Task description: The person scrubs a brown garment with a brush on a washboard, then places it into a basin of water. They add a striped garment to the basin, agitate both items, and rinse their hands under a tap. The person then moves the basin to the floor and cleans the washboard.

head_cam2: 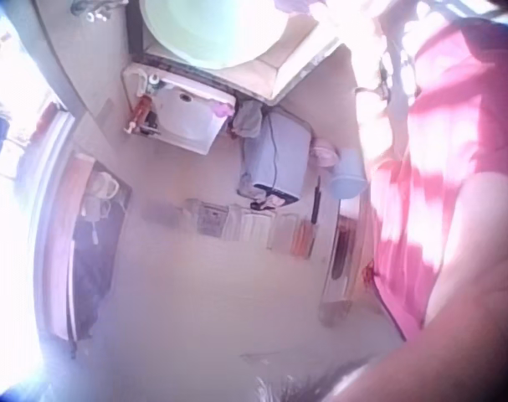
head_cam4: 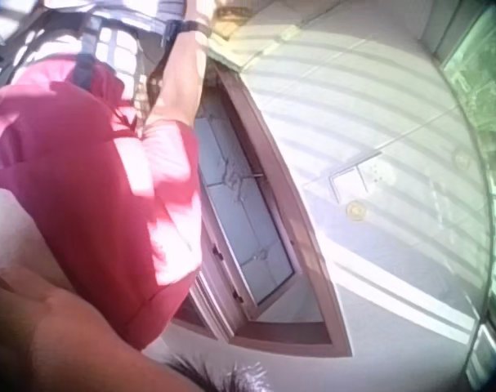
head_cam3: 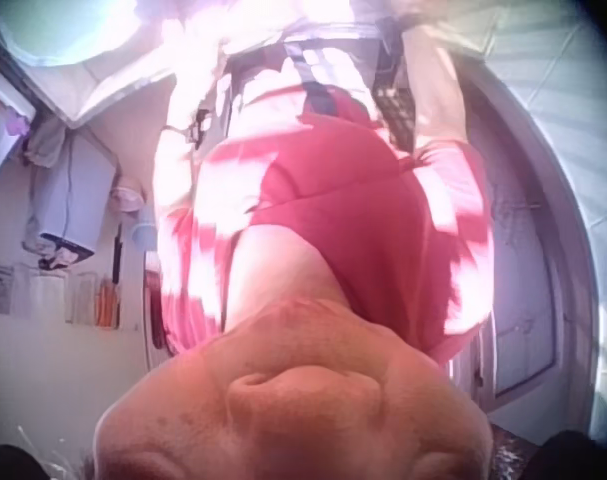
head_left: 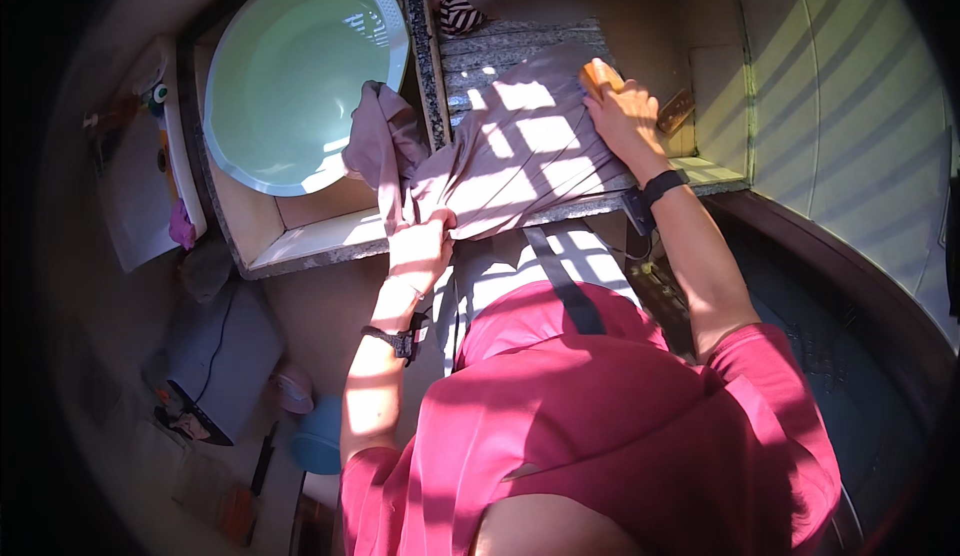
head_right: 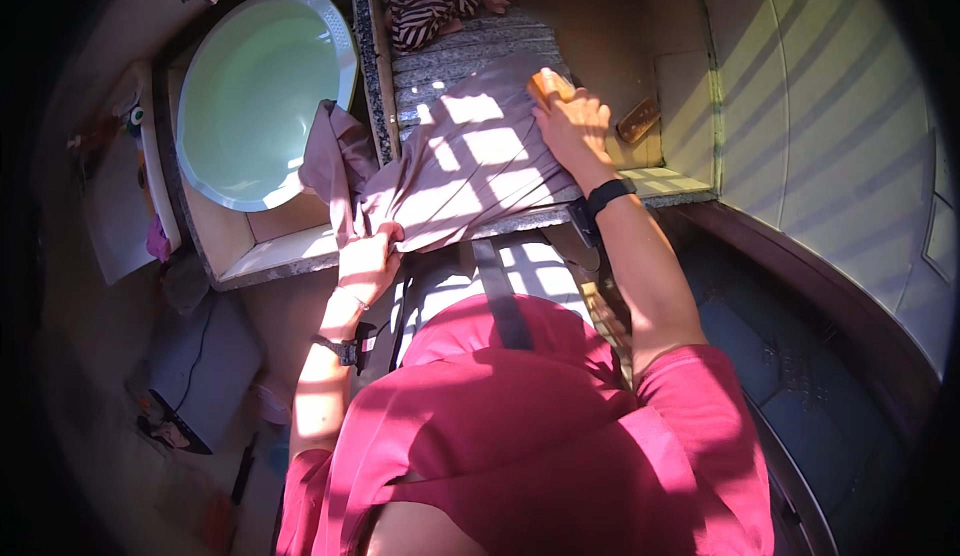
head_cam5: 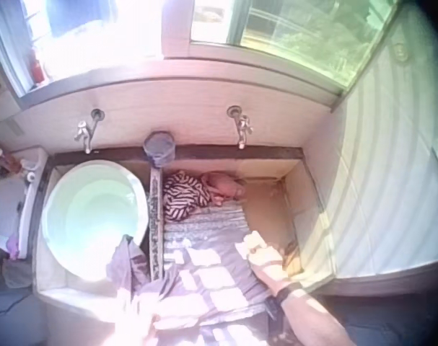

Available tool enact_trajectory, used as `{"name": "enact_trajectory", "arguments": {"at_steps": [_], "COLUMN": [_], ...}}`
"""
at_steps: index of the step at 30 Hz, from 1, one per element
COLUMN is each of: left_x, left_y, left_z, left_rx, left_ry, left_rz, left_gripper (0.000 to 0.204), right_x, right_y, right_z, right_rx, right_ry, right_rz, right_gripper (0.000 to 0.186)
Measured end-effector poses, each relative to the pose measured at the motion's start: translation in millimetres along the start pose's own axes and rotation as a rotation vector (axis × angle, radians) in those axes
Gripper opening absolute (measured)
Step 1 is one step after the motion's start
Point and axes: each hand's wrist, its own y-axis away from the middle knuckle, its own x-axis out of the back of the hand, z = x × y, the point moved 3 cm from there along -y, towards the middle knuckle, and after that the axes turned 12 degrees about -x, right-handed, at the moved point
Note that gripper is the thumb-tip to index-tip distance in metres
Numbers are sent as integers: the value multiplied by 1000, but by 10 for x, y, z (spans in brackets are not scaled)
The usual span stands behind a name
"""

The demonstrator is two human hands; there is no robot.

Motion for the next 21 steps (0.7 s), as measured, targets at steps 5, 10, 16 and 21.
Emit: {"name": "enact_trajectory", "arguments": {"at_steps": [5,10,16,21], "left_x": [265,783,928,901], "left_y": [-62,-727,-1182,-1059], "left_z": [242,720,529,-330], "left_rx": [-140,-253,-203,-246], "left_ry": [0,160,287,-111], "left_rz": [191,457,293,262], "left_gripper": [11,16,39,28], "right_x": [-49,486,1017,1972], "right_y": [-179,733,381,-37], "right_z": [494,-491,-481,259], "right_rx": [-430,-269,-150,204], "right_ry": [-910,-1951,-1998,-1918], "right_rz": [-570,-1113,-686,-216], "right_gripper": [41,47,44,62]}}
